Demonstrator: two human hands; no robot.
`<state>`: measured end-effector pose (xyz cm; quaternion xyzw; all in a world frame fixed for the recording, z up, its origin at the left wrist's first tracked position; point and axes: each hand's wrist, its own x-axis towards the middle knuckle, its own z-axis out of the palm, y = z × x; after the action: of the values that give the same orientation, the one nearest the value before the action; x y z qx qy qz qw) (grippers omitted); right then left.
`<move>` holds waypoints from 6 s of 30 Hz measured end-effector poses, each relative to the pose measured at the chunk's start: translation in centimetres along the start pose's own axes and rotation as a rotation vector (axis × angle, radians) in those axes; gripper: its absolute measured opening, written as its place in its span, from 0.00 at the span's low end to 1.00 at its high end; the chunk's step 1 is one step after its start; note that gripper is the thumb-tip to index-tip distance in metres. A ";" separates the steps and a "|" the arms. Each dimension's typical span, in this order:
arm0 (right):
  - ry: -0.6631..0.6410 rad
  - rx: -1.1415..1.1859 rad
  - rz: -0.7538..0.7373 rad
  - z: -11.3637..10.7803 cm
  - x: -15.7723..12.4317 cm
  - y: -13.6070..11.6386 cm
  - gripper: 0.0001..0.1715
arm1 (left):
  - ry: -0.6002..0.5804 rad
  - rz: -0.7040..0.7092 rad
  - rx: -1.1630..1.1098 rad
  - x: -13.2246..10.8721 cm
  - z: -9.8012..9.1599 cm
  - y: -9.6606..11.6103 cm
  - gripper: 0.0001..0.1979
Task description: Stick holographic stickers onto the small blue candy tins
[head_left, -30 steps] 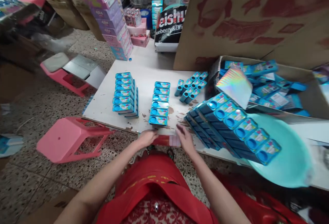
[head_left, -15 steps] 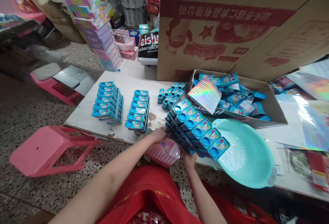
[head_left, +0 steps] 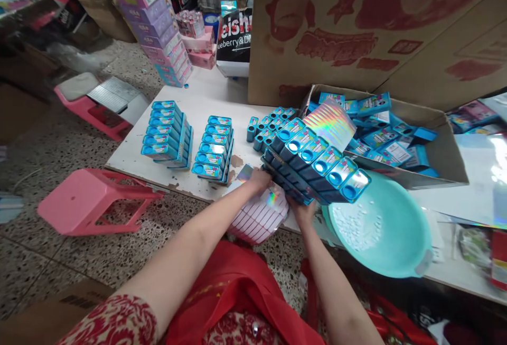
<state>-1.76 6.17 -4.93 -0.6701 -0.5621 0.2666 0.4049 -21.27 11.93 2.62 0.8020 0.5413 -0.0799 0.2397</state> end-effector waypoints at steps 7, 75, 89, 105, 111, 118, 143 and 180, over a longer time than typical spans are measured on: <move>0.098 0.064 0.134 -1.6 -4.3 -2.7 0.47 | 0.052 -0.009 -0.029 -9.7 0.3 -1.2 0.12; -1.064 -0.367 -0.499 9.0 -0.8 -12.7 0.25 | 0.045 -0.352 -0.461 -17.0 3.8 -9.8 0.17; -0.885 -0.412 -0.426 10.8 0.9 -10.5 0.19 | 0.028 -0.251 -0.552 -9.2 3.6 -10.7 0.15; -0.611 -0.637 -0.861 10.0 -1.2 -10.8 0.14 | 0.003 -0.335 -0.507 -8.1 4.0 -10.1 0.13; -0.675 -0.673 -0.951 9.4 -1.7 -10.1 0.18 | 0.002 -0.362 -0.515 -7.9 4.1 -10.0 0.13; -0.687 -0.541 -0.945 9.0 -2.1 -9.9 0.10 | -0.006 -0.352 -0.541 -7.9 3.6 -10.0 0.13; -0.688 0.303 0.072 6.1 0.1 -25.5 0.18 | 0.349 -0.321 -1.413 -18.6 -6.1 -8.8 0.12; -0.301 0.285 0.078 13.7 0.3 -24.7 0.25 | 0.498 -0.410 -0.749 -16.9 -1.3 -11.2 0.31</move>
<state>-26.11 10.79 8.63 -0.5798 -0.5465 0.4560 0.3966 -38.35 1.89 6.92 0.5326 0.7202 0.2686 0.3541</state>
